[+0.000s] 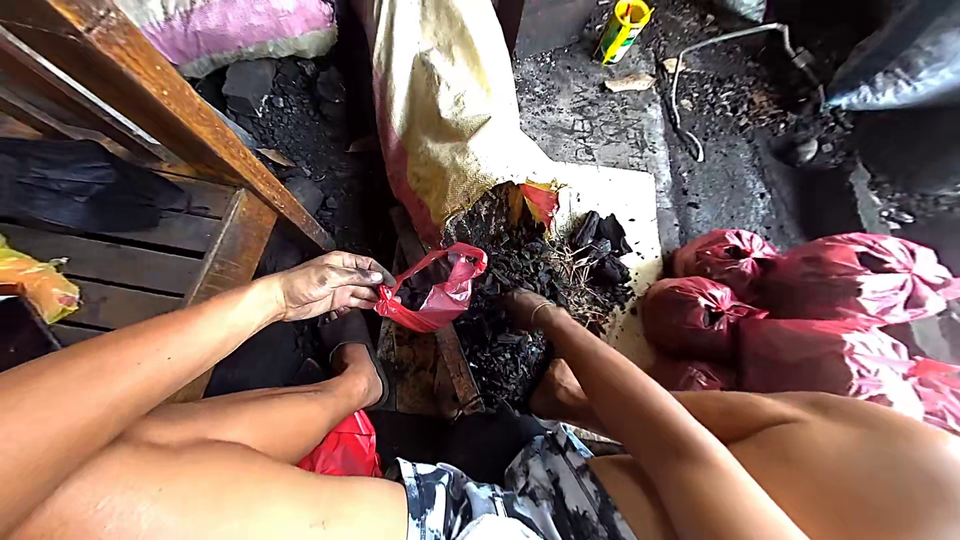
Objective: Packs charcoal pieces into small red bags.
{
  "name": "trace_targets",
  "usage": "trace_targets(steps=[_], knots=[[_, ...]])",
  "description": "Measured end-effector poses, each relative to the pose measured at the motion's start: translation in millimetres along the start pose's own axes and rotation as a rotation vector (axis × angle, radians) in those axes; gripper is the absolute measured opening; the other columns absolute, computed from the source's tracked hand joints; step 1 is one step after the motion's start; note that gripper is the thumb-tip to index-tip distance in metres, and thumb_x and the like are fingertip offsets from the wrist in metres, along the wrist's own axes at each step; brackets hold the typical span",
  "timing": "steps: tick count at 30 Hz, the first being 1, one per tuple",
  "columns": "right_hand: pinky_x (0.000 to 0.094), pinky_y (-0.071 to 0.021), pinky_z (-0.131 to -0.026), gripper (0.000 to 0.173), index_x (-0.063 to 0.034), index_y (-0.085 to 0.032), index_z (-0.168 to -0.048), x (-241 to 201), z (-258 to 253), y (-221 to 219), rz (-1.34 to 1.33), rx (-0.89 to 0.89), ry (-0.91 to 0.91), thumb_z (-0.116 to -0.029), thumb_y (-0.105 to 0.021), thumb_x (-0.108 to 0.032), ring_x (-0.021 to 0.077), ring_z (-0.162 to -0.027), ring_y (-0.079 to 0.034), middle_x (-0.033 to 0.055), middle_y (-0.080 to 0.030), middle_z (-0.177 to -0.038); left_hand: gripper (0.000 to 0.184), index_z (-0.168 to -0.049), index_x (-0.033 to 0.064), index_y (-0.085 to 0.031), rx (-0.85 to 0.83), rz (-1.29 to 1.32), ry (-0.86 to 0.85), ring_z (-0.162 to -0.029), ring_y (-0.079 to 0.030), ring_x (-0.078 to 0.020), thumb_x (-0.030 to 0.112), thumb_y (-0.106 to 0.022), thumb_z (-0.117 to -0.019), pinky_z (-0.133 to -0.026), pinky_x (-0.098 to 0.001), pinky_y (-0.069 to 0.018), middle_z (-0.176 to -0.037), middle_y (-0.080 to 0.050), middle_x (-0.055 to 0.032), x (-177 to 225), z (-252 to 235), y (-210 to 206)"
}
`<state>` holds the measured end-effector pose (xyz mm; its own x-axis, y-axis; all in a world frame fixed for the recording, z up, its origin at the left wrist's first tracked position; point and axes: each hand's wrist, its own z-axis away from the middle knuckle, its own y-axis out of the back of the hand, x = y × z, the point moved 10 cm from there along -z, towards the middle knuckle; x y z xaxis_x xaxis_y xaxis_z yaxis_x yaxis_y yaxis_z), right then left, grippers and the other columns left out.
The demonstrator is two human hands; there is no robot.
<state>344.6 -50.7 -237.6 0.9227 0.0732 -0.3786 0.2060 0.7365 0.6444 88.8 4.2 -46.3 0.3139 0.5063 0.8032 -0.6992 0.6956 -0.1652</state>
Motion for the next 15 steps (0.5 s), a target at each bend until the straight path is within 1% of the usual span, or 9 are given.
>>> trace_targets(steps=[2, 4, 5, 6, 8, 10, 12, 13, 15], knots=[[0.0657, -0.0444, -0.105, 0.034, -0.0025, -0.071, -0.125, 8.7, 8.7, 31.7, -0.159, 0.022, 0.032, -0.0924, -0.074, -0.012, 0.0432, -0.120, -0.063, 0.0250, -0.068, -0.124, 0.027, -0.106, 0.0044, -0.067, 0.021, -0.064, 0.070, -0.083, -0.074, -0.0152, 0.004, -0.040, -0.1049, -0.079, -0.0293, -0.0620, -0.092, -0.074, -0.0073, -4.3, 3.3, 7.4], [0.0626, -0.0493, -0.099, 0.027, -0.0017, -0.072, -0.118, 22.0, 25.9, 78.9, -0.343, 0.146, 0.046, -0.0926, -0.075, -0.011, 0.0382, -0.108, -0.067, 0.0219, -0.072, -0.113, 0.023, -0.108, 0.0009, -0.065, 0.102, -0.114, 0.146, -0.087, -0.073, -0.0184, 0.003, -0.042, -0.1063, -0.083, -0.0326, -0.0612, -0.094, -0.072, -0.0096, -10.2, 8.8, 11.9], [0.0575, -0.0532, -0.094, 0.023, 0.0004, -0.072, -0.114, 24.2, 37.3, 104.2, -0.450, 0.231, 0.100, -0.0916, -0.075, -0.007, 0.0338, -0.100, -0.069, 0.0198, -0.073, -0.106, 0.019, -0.108, -0.0004, -0.064, 0.153, -0.135, 0.176, -0.086, -0.073, -0.0186, 0.003, -0.045, -0.1067, -0.083, -0.0328, -0.0610, -0.094, -0.071, -0.0099, -14.6, 10.8, 13.8], [0.0496, -0.0558, -0.086, 0.021, 0.0025, -0.071, -0.110, 21.5, 48.3, 128.9, -0.564, 0.302, 0.198, -0.0891, -0.074, -0.002, 0.0272, -0.090, -0.069, 0.0166, -0.072, -0.098, 0.017, -0.107, -0.0017, -0.063, 0.202, -0.147, 0.190, -0.086, -0.072, -0.0184, 0.002, -0.047, -0.1063, -0.083, -0.0330, -0.0608, -0.094, -0.070, -0.0102, -16.9, 12.1, 14.2], [0.0345, -0.0555, -0.073, 0.020, -0.0004, -0.069, -0.103, 4.9, 67.4, 168.2, -0.728, 0.375, 0.419, -0.0828, -0.069, -0.002, 0.0127, -0.077, -0.064, 0.0059, -0.069, -0.087, 0.012, -0.107, -0.0029, -0.063, 0.296, -0.161, 0.166, -0.085, -0.071, -0.0165, 0.001, -0.052, -0.1043, -0.082, -0.0323, -0.0604, -0.093, -0.069, -0.0097, -21.3, 11.4, 10.3], [0.0273, -0.0562, -0.070, 0.022, -0.0039, -0.071, -0.101, -39.7, 87.0, 194.2, -0.769, 0.384, 0.646, -0.0797, -0.067, -0.006, 0.0060, -0.075, -0.065, 0.0000, -0.071, -0.086, 0.010, -0.109, -0.0036, -0.063, 0.395, -0.149, 0.102, -0.087, -0.069, -0.0160, 0.001, -0.058, -0.1017, -0.083, -0.0333, -0.0591, -0.096, -0.068, -0.0100, -27.1, 6.3, 3.7], [0.0304, -0.0593, -0.071, 0.022, -0.0024, -0.072, -0.103, -99.2, 98.6, 195.2, -0.711, 0.346, 0.782, -0.0822, -0.066, -0.005, 0.0093, -0.078, -0.068, 0.0037, -0.075, -0.091, 0.015, -0.115, -0.0062, -0.059, 0.491, -0.076, 0.039, -0.095, -0.070, -0.0204, -0.002, -0.057, -0.1008, -0.087, -0.0362, -0.0589, -0.103, -0.069, -0.0142, -33.8, 2.3, -5.5], [0.0341, -0.0590, -0.070, 0.019, -0.0022, -0.073, -0.101, -127.8, 97.1, 187.0, -0.647, 0.339, 0.802, -0.0836, -0.069, -0.007, 0.0120, -0.076, -0.068, 0.0058, -0.074, -0.089, 0.015, -0.115, -0.0064, -0.058, 0.550, -0.019, 0.004, -0.095, -0.071, -0.0214, -0.003, -0.056, -0.1010, -0.088, -0.0367, -0.0595, -0.103, -0.069, -0.0149, -35.8, 2.9, -10.0], [0.0461, -0.0589, -0.077, 0.016, -0.0035, -0.074, -0.102, -170.2, 70.5, 159.8, -0.463, 0.319, 0.727, -0.0879, -0.076, -0.010, 0.0208, -0.081, -0.069, 0.0096, -0.073, -0.090, 0.013, -0.113, -0.0052, -0.058, 0.676, 0.066, -0.097, -0.087, -0.071, -0.0199, -0.005, -0.054, -0.1008, -0.083, -0.0352, -0.0607, -0.098, -0.068, -0.0128, -37.2, 8.6, -14.0]])
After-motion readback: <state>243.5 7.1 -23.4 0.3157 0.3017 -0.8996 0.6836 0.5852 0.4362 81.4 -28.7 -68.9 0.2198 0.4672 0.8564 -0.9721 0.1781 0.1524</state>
